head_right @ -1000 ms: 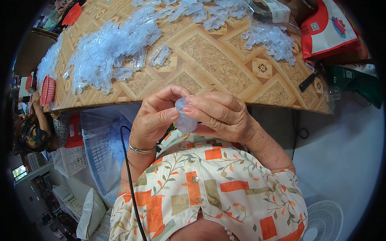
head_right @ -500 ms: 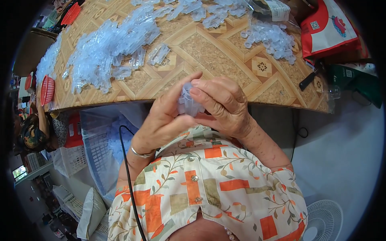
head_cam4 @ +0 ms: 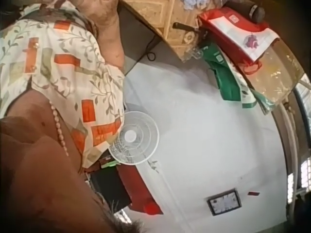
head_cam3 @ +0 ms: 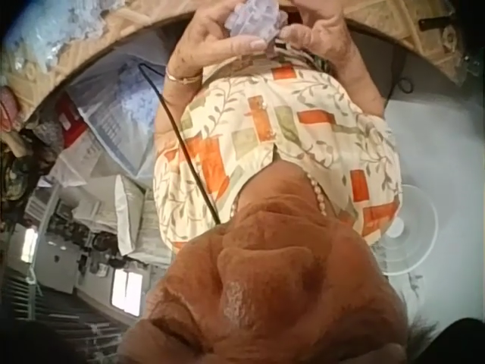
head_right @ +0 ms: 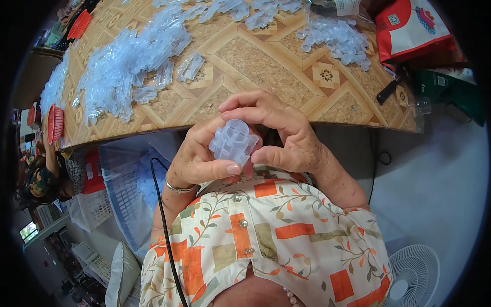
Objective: The person picks up plastic pieces from the table and fits and presses them together by hand to assemble small plastic housings.
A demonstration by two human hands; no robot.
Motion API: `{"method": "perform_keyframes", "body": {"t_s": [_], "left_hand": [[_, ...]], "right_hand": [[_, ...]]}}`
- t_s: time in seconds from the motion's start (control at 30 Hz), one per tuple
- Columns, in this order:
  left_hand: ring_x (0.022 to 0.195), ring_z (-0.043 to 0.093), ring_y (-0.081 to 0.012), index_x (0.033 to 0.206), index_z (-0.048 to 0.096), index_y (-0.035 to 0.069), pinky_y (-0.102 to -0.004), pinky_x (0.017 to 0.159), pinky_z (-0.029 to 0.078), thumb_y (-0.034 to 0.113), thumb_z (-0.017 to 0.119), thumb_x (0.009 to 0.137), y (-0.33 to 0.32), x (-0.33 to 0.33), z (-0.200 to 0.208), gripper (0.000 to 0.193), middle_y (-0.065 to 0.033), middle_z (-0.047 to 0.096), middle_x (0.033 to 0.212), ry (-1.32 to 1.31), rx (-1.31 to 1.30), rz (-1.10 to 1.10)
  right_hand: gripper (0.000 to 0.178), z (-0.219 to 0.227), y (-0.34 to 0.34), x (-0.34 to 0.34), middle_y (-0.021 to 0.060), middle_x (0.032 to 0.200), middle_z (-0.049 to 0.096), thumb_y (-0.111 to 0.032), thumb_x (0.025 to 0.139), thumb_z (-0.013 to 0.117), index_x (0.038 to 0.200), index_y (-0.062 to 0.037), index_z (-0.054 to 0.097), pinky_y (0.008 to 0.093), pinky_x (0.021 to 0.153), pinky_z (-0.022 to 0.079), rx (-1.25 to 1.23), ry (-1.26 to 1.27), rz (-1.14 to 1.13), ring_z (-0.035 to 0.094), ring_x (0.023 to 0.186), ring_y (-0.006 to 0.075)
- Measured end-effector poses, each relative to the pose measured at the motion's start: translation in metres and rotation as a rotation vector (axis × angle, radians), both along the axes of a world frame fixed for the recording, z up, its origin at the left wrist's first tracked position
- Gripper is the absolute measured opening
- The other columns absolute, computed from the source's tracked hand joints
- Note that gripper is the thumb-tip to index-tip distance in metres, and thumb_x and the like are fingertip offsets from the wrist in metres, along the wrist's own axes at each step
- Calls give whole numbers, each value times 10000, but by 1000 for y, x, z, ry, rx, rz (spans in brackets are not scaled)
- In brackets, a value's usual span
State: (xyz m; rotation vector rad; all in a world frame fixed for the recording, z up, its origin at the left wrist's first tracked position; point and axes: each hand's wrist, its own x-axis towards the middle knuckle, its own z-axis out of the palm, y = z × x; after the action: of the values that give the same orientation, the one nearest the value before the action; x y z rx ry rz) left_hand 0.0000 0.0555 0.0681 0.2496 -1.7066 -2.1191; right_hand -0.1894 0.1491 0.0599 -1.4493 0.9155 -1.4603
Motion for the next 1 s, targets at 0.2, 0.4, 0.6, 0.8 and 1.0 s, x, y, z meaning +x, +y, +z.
{"method": "perform_keyframes", "body": {"t_s": [0.2,0.4,0.6,0.8,1.0], "left_hand": [[803,685,-153,1268,569,-29,-251,612,532,143,817,765,-3,7,1,587,-84,680,1051,-159,367,-265],[963,649,-333,1320,495,-19,-395,788,537,207,831,785,5,-8,-3,671,-175,604,1138,-222,-583,196],[966,616,-428,1367,440,-36,-437,802,529,116,762,788,2,-13,-12,680,-236,570,1141,-80,-838,265],[962,610,-444,1424,411,-38,-444,780,534,103,724,828,3,-13,-15,687,-255,549,1165,-110,-890,279],[961,621,-412,1454,422,-2,-433,762,543,147,702,870,6,-20,-12,665,-234,558,1179,-113,-951,441]], "right_hand": [[540,-2,1,2,154,1323,572,-395,901,749,1263,-3,660,399,1084,397,44,-120,101,537,1244,246],[448,0,3,4,126,1276,599,-312,898,762,1235,-30,674,362,1030,450,49,-69,-151,559,1214,223],[366,-3,3,-2,112,1247,607,-198,894,754,1209,-25,686,347,1007,472,-31,42,-221,586,1169,203],[361,5,3,-5,125,1230,610,-174,873,774,1191,-22,695,346,985,479,-76,267,-240,592,1137,201],[402,2,8,11,125,1197,621,-166,871,788,1223,-11,673,309,915,517,-25,162,-393,612,1083,180]]}}
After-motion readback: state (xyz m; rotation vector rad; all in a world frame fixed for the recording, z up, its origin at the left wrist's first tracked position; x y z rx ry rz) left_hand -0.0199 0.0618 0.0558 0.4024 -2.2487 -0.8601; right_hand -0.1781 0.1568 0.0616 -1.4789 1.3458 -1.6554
